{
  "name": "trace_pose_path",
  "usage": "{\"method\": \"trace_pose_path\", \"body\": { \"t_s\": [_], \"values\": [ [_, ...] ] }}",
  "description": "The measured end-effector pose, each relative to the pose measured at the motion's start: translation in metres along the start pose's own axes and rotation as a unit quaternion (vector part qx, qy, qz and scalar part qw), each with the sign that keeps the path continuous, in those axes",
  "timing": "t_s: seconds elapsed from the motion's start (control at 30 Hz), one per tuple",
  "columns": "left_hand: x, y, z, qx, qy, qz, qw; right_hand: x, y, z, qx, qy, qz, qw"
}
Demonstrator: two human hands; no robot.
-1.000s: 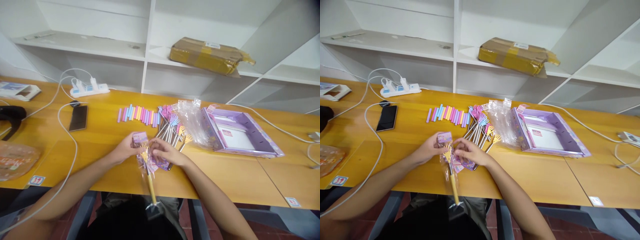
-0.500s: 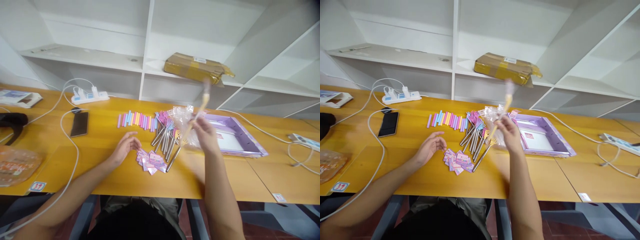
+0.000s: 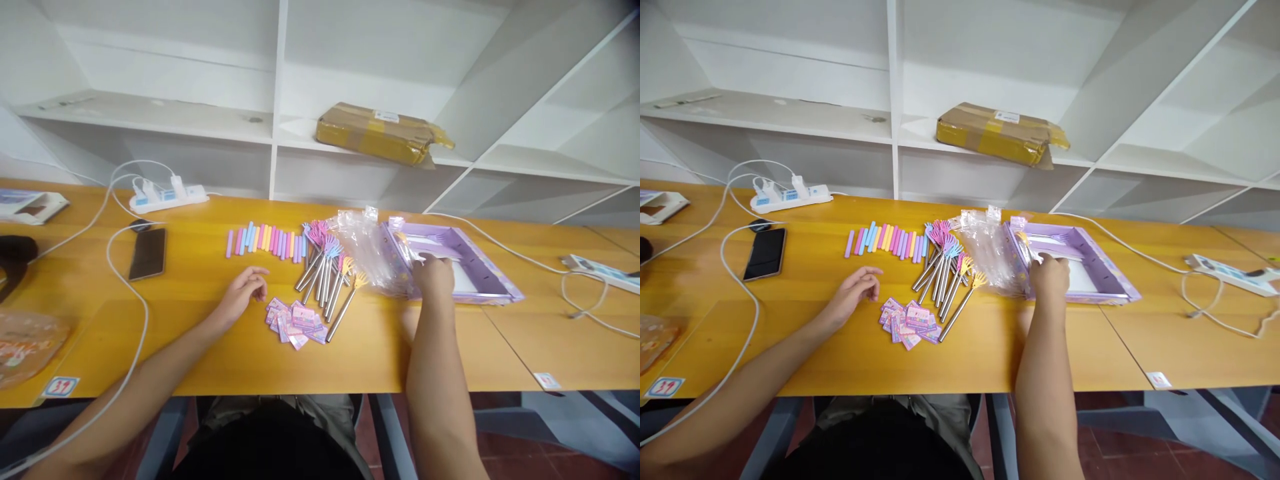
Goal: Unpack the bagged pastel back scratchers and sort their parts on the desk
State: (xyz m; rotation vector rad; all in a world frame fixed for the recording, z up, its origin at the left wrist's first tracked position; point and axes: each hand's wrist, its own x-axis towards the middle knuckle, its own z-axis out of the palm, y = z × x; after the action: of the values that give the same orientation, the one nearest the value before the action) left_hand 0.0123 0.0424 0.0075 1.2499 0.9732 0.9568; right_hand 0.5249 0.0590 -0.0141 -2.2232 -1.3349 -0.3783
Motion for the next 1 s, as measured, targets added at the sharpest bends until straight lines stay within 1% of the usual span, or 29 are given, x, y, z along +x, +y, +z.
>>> {"method": "trace_pose_path", "body": {
  "t_s": [0.07, 0.1, 0.17, 0.2, 0.27, 0.33, 0.43, 0.5, 0.57, 0.6, 0.67, 0.73, 0.8, 0.9, 1.0],
  "values": [
    [0.005, 0.000, -0.007, 0.057, 0.006, 0.025, 0.998, 0.000, -0.014, -0.004, 0.021, 0.015, 0.014, 1.000],
    [0.007, 0.001, -0.012, 0.092, 0.015, 0.041, 0.995, 0.000, -0.024, -0.006, 0.044, 0.018, 0.008, 0.999],
    [0.014, 0.002, -0.023, 0.179, 0.043, 0.083, 0.979, -0.004, -0.046, -0.009, 0.098, 0.004, -0.028, 0.995],
    [0.017, 0.003, -0.029, 0.229, 0.059, 0.108, 0.966, -0.008, -0.057, -0.010, 0.123, -0.012, -0.048, 0.991],
    [0.026, 0.004, -0.043, 0.331, 0.095, 0.161, 0.925, -0.017, -0.078, -0.010, 0.151, -0.051, -0.081, 0.984],
    [0.036, 0.004, -0.058, 0.420, 0.136, 0.194, 0.876, -0.028, -0.097, -0.009, 0.168, -0.101, -0.107, 0.975],
    [0.050, 0.000, -0.079, 0.509, 0.193, 0.197, 0.815, -0.045, -0.120, -0.008, 0.184, -0.168, -0.143, 0.958],
    [0.058, -0.004, -0.091, 0.542, 0.212, 0.177, 0.794, -0.053, -0.132, -0.008, 0.209, -0.194, -0.175, 0.942],
    [0.064, -0.008, -0.100, 0.562, 0.201, 0.146, 0.789, -0.057, -0.139, -0.010, 0.230, -0.209, -0.198, 0.930],
    [0.066, -0.010, -0.103, 0.566, 0.189, 0.133, 0.791, -0.057, -0.141, -0.011, 0.228, -0.208, -0.196, 0.931],
    [0.069, -0.013, -0.107, 0.568, 0.165, 0.119, 0.797, -0.055, -0.139, -0.014, 0.202, -0.184, -0.162, 0.948],
    [0.071, -0.015, -0.108, 0.567, 0.150, 0.121, 0.801, -0.049, -0.131, -0.018, 0.169, -0.152, -0.120, 0.966],
    [0.072, -0.016, -0.108, 0.571, 0.140, 0.127, 0.799, -0.042, -0.121, -0.020, 0.153, -0.136, -0.095, 0.974],
    [0.073, -0.018, -0.106, 0.585, 0.141, 0.129, 0.789, -0.036, -0.111, -0.019, 0.152, -0.137, -0.088, 0.975],
    [0.075, -0.019, -0.106, 0.590, 0.154, 0.123, 0.783, -0.037, -0.110, -0.016, 0.141, -0.152, -0.093, 0.974]
  ]
}}
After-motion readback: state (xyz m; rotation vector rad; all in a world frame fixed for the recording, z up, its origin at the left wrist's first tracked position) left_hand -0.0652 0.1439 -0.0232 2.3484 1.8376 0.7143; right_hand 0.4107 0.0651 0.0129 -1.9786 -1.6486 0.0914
